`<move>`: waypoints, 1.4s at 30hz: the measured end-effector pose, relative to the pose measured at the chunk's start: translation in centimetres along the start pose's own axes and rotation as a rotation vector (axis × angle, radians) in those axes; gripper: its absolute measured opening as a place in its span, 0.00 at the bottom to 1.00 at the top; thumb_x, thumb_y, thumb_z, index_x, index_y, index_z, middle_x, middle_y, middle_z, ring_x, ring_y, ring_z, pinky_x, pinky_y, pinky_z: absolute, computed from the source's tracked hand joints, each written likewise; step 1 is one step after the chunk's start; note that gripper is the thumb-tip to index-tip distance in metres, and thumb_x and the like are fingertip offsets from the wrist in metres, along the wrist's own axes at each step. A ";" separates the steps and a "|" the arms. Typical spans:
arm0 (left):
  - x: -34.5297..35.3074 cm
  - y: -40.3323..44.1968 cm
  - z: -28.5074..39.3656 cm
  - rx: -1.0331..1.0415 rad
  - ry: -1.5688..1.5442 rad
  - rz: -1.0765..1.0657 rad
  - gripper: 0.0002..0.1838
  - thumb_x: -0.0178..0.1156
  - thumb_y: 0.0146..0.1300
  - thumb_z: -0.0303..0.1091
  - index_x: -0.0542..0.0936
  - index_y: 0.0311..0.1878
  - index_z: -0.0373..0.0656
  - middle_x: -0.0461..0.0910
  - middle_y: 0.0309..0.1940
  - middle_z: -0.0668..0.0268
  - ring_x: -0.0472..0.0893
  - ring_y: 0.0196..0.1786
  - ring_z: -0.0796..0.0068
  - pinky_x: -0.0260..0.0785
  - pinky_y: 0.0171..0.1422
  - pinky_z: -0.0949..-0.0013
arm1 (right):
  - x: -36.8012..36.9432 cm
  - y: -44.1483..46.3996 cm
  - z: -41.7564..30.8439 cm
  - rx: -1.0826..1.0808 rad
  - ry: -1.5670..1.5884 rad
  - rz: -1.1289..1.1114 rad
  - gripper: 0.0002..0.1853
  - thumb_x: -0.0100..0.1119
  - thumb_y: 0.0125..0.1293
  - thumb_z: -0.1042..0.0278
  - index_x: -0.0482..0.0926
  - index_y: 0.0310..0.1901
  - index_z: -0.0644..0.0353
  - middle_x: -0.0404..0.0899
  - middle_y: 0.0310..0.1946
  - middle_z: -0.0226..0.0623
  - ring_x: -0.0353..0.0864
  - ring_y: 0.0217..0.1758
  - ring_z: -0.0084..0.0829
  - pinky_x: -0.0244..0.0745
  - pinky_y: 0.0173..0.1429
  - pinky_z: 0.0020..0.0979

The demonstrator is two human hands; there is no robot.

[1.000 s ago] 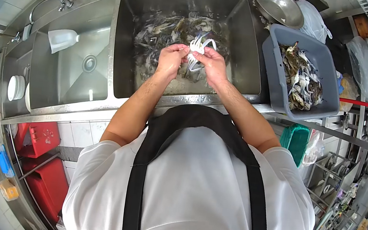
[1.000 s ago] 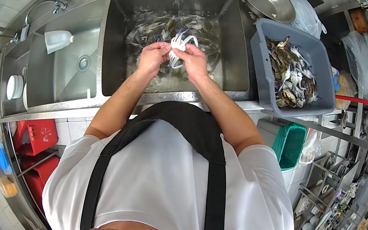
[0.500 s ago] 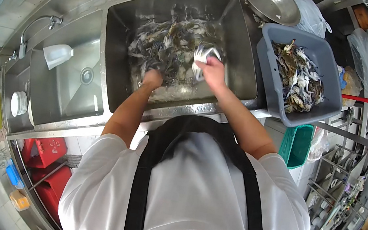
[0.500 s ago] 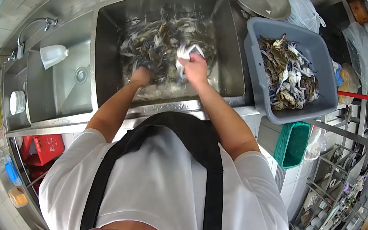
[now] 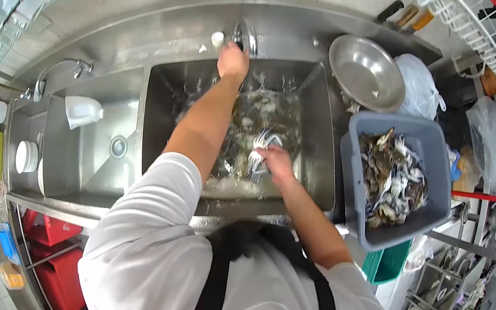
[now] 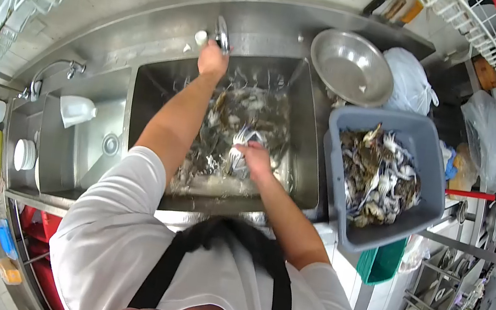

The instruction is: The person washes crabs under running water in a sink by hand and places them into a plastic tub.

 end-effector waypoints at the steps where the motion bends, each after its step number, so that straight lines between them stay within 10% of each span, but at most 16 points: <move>1: 1.2 1.0 -0.2 -0.006 -0.006 -0.005 0.24 0.63 0.62 0.48 0.77 0.51 0.37 0.80 0.47 0.47 0.80 0.53 0.48 0.74 0.56 0.53 | 0.2 0.0 -1.2 -0.012 -0.009 0.000 0.11 0.70 0.58 0.70 0.83 0.41 0.64 0.84 0.35 0.32 0.80 0.36 0.24 0.74 0.42 0.28; 5: 4.8 2.1 -2.3 -0.195 -0.587 0.013 0.20 0.63 0.64 0.45 0.80 0.46 0.35 0.82 0.41 0.51 0.83 0.40 0.53 0.78 0.45 0.58 | 0.5 3.5 -2.8 -0.023 0.057 0.026 0.13 0.69 0.59 0.70 0.82 0.43 0.66 0.83 0.34 0.32 0.77 0.32 0.24 0.72 0.39 0.28; 7: 8.3 2.1 -3.6 -0.778 -1.893 -0.078 0.18 0.60 0.70 0.45 0.80 0.46 0.37 0.80 0.29 0.58 0.80 0.28 0.62 0.79 0.41 0.66 | 1.7 6.0 -3.0 -0.022 0.112 0.077 0.11 0.69 0.58 0.68 0.80 0.38 0.64 0.78 0.29 0.31 0.71 0.26 0.23 0.67 0.32 0.29; 8: 8.8 1.8 -3.6 -0.861 -1.969 -0.095 0.15 0.57 0.73 0.42 0.80 0.46 0.38 0.75 0.23 0.64 0.77 0.24 0.70 0.78 0.37 0.70 | 2.1 7.3 -2.9 0.022 0.103 -0.028 0.11 0.69 0.59 0.67 0.78 0.36 0.63 0.75 0.27 0.30 0.69 0.24 0.22 0.65 0.30 0.29; 11: 5.8 -2.5 0.6 -0.733 -1.863 -0.440 0.13 0.61 0.70 0.39 0.80 0.46 0.37 0.78 0.27 0.63 0.79 0.26 0.71 0.78 0.35 0.68 | 3.7 10.9 -2.9 0.038 0.084 -0.093 0.10 0.67 0.60 0.66 0.75 0.30 0.58 0.67 0.22 0.28 0.63 0.20 0.22 0.58 0.24 0.30; 15: 0.7 -6.4 4.4 -0.145 -0.973 -0.980 0.13 0.62 0.65 0.33 0.81 0.45 0.32 0.82 0.31 0.62 0.80 0.29 0.74 0.77 0.34 0.71 | 4.6 14.2 -3.2 -0.013 -0.074 -0.075 0.15 0.60 0.65 0.60 0.80 0.46 0.61 0.80 0.35 0.34 0.77 0.33 0.31 0.76 0.35 0.42; 19: -4.3 -5.4 4.7 0.145 -0.567 -1.054 0.12 0.63 0.60 0.31 0.84 0.44 0.36 0.84 0.32 0.64 0.81 0.31 0.78 0.76 0.36 0.75 | 6.2 12.9 -8.3 -0.222 -0.239 -0.080 0.11 0.62 0.64 0.58 0.82 0.42 0.56 0.79 0.32 0.33 0.76 0.31 0.28 0.73 0.27 0.36; 25: -9.1 -5.1 -1.9 -0.186 -1.149 -0.847 0.07 0.63 0.60 0.29 0.83 0.39 0.38 0.81 0.29 0.68 0.78 0.31 0.79 0.72 0.37 0.76 | 8.2 13.1 -13.3 -0.518 -0.583 -0.237 0.21 0.68 0.60 0.54 0.82 0.48 0.60 0.84 0.38 0.40 0.83 0.41 0.37 0.77 0.46 0.39; 28: -4.0 -6.8 -11.7 -0.331 -1.037 -0.620 0.08 0.57 0.63 0.32 0.79 0.29 0.42 0.77 0.22 0.70 0.73 0.24 0.79 0.65 0.28 0.73 | 9.6 7.9 -18.6 -0.585 -1.237 -0.208 0.23 0.68 0.59 0.58 0.80 0.52 0.62 0.84 0.44 0.50 0.83 0.46 0.42 0.75 0.52 0.39; 31: 6.5 -11.8 -24.1 0.664 0.379 -0.636 0.16 0.49 0.64 0.34 0.82 0.26 0.41 0.84 0.28 0.58 0.85 0.36 0.54 0.75 0.40 0.51 | 8.0 2.2 -21.3 -0.665 -1.117 -0.127 0.21 0.67 0.61 0.61 0.80 0.54 0.60 0.85 0.43 0.44 0.83 0.42 0.33 0.75 0.51 0.34; 33: 10.6 -15.2 -27.6 0.739 0.615 -0.889 0.13 0.52 0.63 0.35 0.84 0.32 0.40 0.85 0.32 0.56 0.85 0.42 0.50 0.77 0.46 0.53 | 6.0 -3.3 -23.9 -0.608 -1.131 0.010 0.24 0.68 0.61 0.63 0.78 0.59 0.58 0.85 0.45 0.41 0.83 0.46 0.30 0.75 0.54 0.31; 34: 11.4 -16.6 -28.1 0.720 0.595 -0.885 0.13 0.52 0.63 0.35 0.84 0.32 0.40 0.85 0.32 0.56 0.85 0.42 0.50 0.77 0.46 0.53 | 3.2 -4.3 -23.8 -0.616 -1.073 0.128 0.24 0.68 0.62 0.65 0.78 0.59 0.61 0.85 0.46 0.39 0.82 0.48 0.26 0.74 0.55 0.29; 36: 12.1 -18.6 -29.8 -0.333 0.014 -0.695 0.13 0.58 0.62 0.36 0.82 0.43 0.38 0.84 0.41 0.51 0.83 0.50 0.49 0.76 0.54 0.53 | -1.1 -9.1 -25.1 -0.755 -1.117 0.300 0.22 0.65 0.64 0.65 0.78 0.58 0.64 0.85 0.48 0.42 0.83 0.49 0.30 0.74 0.56 0.31; 42: 11.1 -18.3 -27.5 -0.326 0.105 -0.410 0.23 0.62 0.60 0.38 0.76 0.55 0.35 0.80 0.52 0.44 0.78 0.59 0.48 0.69 0.65 0.52 | -18.1 -19.6 -23.0 -0.508 -1.362 0.949 0.25 0.67 0.64 0.60 0.77 0.58 0.68 0.82 0.49 0.48 0.81 0.53 0.37 0.72 0.59 0.34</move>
Point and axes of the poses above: each hand's wrist, its own y-axis towards the middle knuckle, its own x-axis out of the palm, z = x × y, the point moved 3 cm from there along y, towards the middle knuckle
